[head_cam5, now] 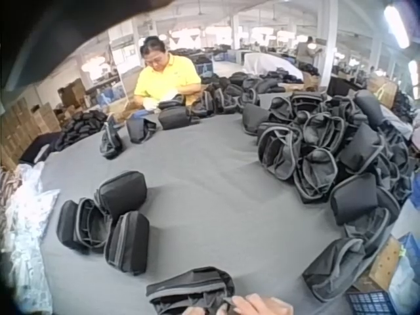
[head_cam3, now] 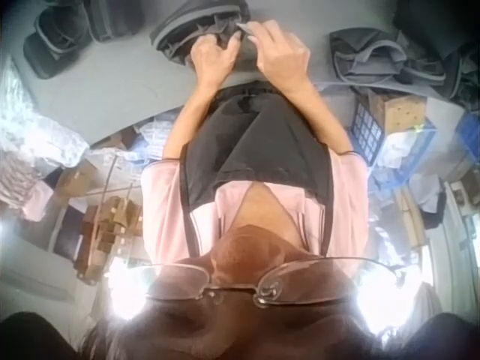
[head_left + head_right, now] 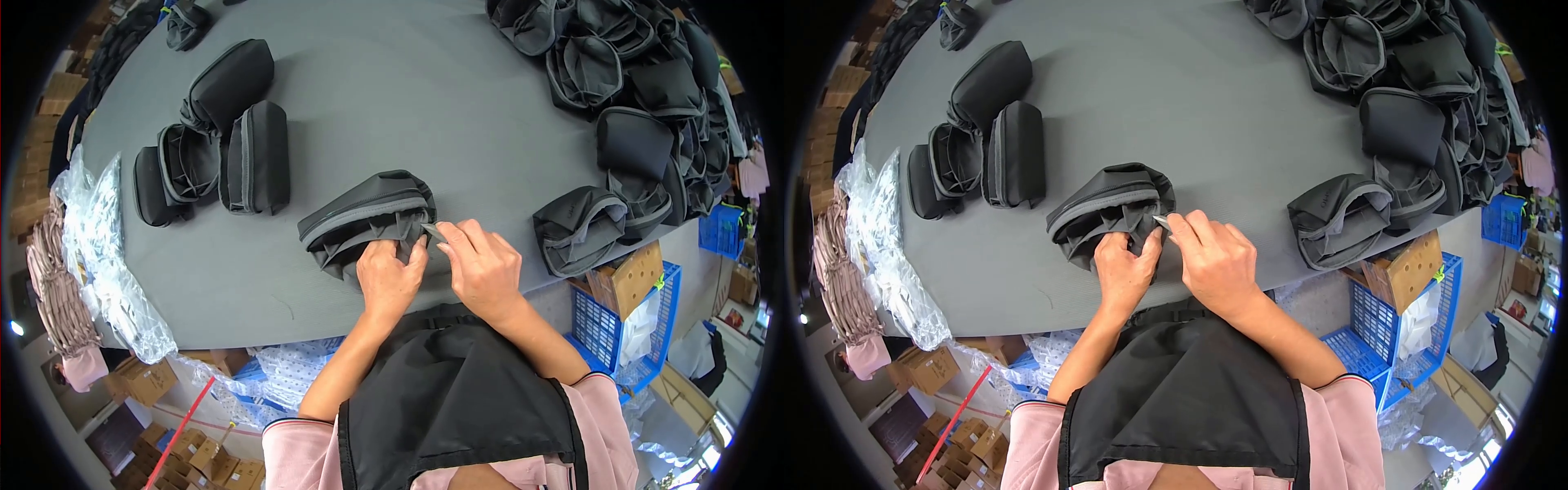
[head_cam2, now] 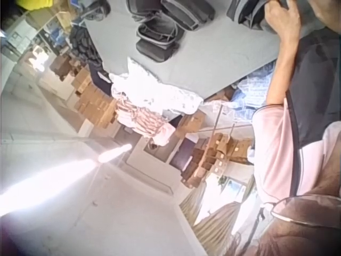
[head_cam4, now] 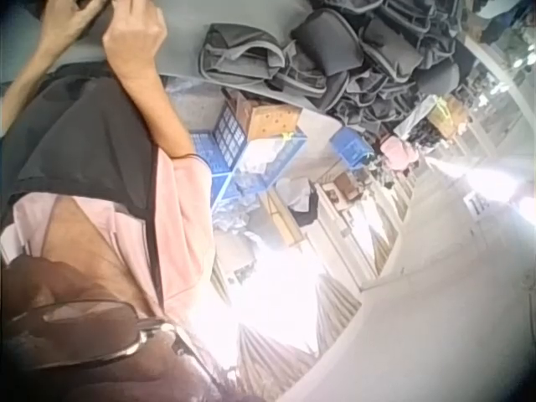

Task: Trimming excess threads from black fabric components using small clippers in a production environment.

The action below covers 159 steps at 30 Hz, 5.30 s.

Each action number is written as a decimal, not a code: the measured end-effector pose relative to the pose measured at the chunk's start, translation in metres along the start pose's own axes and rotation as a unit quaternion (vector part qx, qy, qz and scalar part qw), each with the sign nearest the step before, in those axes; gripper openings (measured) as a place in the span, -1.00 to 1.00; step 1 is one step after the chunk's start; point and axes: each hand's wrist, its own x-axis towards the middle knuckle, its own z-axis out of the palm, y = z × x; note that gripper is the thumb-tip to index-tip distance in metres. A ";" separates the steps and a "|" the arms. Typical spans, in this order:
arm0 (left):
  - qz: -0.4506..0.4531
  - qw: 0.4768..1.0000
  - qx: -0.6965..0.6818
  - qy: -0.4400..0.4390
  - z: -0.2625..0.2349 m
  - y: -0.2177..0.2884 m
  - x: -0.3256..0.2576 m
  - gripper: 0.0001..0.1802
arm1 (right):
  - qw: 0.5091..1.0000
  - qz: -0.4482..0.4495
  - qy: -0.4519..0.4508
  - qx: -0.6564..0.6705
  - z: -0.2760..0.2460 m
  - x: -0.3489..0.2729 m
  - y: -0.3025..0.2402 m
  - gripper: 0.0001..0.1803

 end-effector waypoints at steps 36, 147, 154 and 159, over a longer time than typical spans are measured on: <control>-0.219 0.882 -0.310 -0.278 -0.037 -0.010 0.034 -0.60 | 0.913 0.185 -0.078 0.354 -0.008 0.015 0.006 -0.80; -0.296 0.672 -0.670 -0.112 -0.009 0.019 0.011 -0.83 | 0.827 0.283 -0.095 0.476 -0.022 -0.014 0.005 -0.54; -0.311 0.680 -0.649 -0.140 0.011 -0.008 0.028 -0.77 | 0.918 0.223 -0.053 0.323 0.016 0.011 0.016 -0.64; -0.121 0.885 -0.248 -0.374 -0.013 -0.003 0.022 -0.63 | 0.943 0.189 -0.094 0.256 0.022 0.041 0.030 -0.73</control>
